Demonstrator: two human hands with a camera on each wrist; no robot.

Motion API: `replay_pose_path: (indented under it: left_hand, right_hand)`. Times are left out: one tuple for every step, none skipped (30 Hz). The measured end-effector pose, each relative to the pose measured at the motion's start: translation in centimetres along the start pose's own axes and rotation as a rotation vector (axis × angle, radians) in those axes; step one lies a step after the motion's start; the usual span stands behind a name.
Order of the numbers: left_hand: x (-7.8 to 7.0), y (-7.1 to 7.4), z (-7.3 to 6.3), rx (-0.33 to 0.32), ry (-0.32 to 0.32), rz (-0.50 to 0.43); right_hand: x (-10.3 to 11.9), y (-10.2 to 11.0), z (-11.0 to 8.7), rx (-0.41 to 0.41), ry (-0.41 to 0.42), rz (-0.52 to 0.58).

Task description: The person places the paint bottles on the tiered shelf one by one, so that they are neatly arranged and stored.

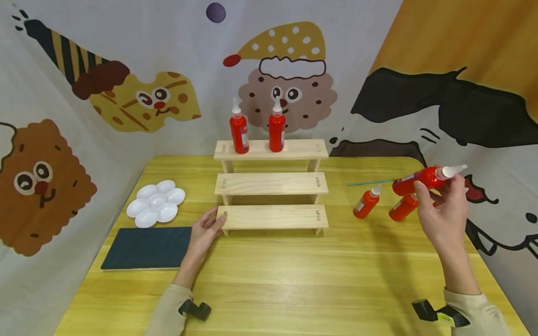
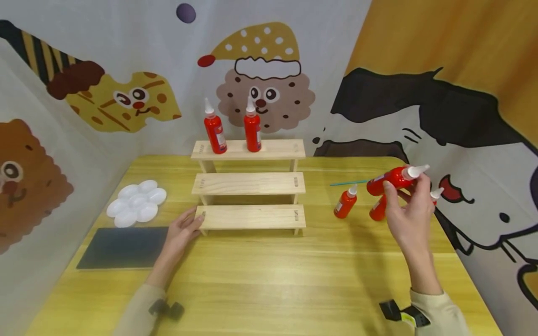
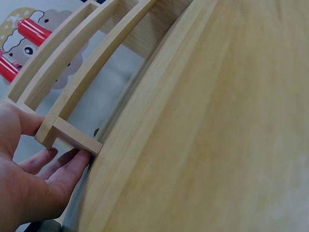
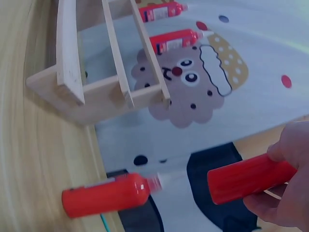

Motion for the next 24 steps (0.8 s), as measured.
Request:
replay_pose_path:
  left_hand:
    - [0.0, 0.0, 0.0, -0.001, 0.001, -0.002]
    - [0.0, 0.0, 0.0, -0.002, 0.003, -0.003]
    - [0.0, 0.0, 0.0, -0.004, 0.004, -0.003]
    - [0.0, 0.0, 0.0, -0.005, 0.002, -0.003]
    - [0.0, 0.0, 0.0, -0.006, 0.002, -0.002]
    - [0.0, 0.0, 0.0, -0.007, 0.002, 0.0]
    - [0.0, 0.0, 0.0, -0.007, 0.001, 0.001]
    - [0.0, 0.0, 0.0, -0.007, 0.0, 0.004]
    - [0.0, 0.0, 0.1, -0.006, -0.001, 0.006]
    - [0.0, 0.0, 0.1, -0.005, -0.005, 0.007]
    - [0.0, 0.0, 0.1, -0.005, -0.006, 0.008]
    - [0.0, 0.0, 0.1, -0.005, -0.007, 0.008]
    - [0.0, 0.0, 0.1, -0.004, -0.008, 0.007]
    - [0.0, 0.0, 0.1, -0.003, -0.009, 0.006]
    - [0.0, 0.0, 0.1, -0.003, -0.011, 0.004]
    - [0.0, 0.0, 0.1, -0.002, -0.012, 0.001]
    - [0.0, 0.0, 0.1, -0.001, -0.011, -0.001]
    - [0.0, 0.0, 0.1, -0.001, -0.012, -0.002]
    - [0.0, 0.0, 0.1, 0.0, -0.012, -0.004]
    - [0.0, 0.0, 0.1, 0.0, -0.012, -0.004]
    - [0.0, 0.0, 0.1, 0.0, -0.012, -0.003]
    - [0.0, 0.0, 0.1, 0.001, -0.011, -0.003]
    - [0.0, 0.0, 0.1, 0.0, -0.011, -0.002]
    - [0.0, 0.0, 0.1, 0.001, -0.012, -0.001]
  right_hand:
    - [0.3, -0.4, 0.1, 0.007, 0.026, 0.013]
    - [0.5, -0.8, 0.3, 0.014, 0.046, 0.032]
    - [0.8, -1.1, 0.4, 0.021, 0.067, 0.053]
    - [1.1, -1.5, 0.5, 0.027, 0.082, 0.075]
    - [1.3, -1.8, 0.6, 0.031, 0.096, 0.092]
    - [1.6, -2.1, 0.7, 0.037, 0.11, 0.109]
    - [1.9, -2.5, 0.9, 0.044, 0.124, 0.125]
    - [2.1, -2.9, 1.0, 0.051, 0.137, 0.138]
    - [2.4, -3.2, 1.2, 0.056, 0.15, 0.144]
    - [2.7, -3.6, 1.4, 0.062, 0.158, 0.151]
    - [2.9, -4.0, 1.6, 0.07, 0.167, 0.162]
    - [3.1, -4.4, 1.8, 0.076, 0.172, 0.173]
    - [3.3, -4.9, 2.0, 0.084, 0.176, 0.184]
    - [3.5, -5.4, 2.2, 0.092, 0.178, 0.194]
    - [3.7, -5.9, 2.4, 0.102, 0.182, 0.207]
    - [3.9, -6.3, 2.6, 0.113, 0.186, 0.221]
    - [4.0, -6.8, 2.8, 0.124, 0.191, 0.232]
    - [4.2, -7.3, 3.0, 0.133, 0.197, 0.238]
    - [4.4, -7.8, 3.2, 0.146, 0.207, 0.243]
    - [4.5, -8.3, 3.3, 0.157, 0.21, 0.241]
    - [4.7, -8.7, 3.5, 0.168, 0.212, 0.243]
    - [4.8, -9.2, 3.6, 0.18, 0.215, 0.242]
    - [4.9, -9.6, 3.7, 0.194, 0.219, 0.243]
    - [5.1, -10.1, 3.9, 0.208, 0.224, 0.244]
Point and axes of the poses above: each hand's wrist, its own z-axis towards the middle knuckle, its own y-axis out of the back of the hand, x = y × z, the point moved 2 cm from there along z, towards the middle knuckle, and after that the axes turned 14 degrees about z, right-handed, at the moved point
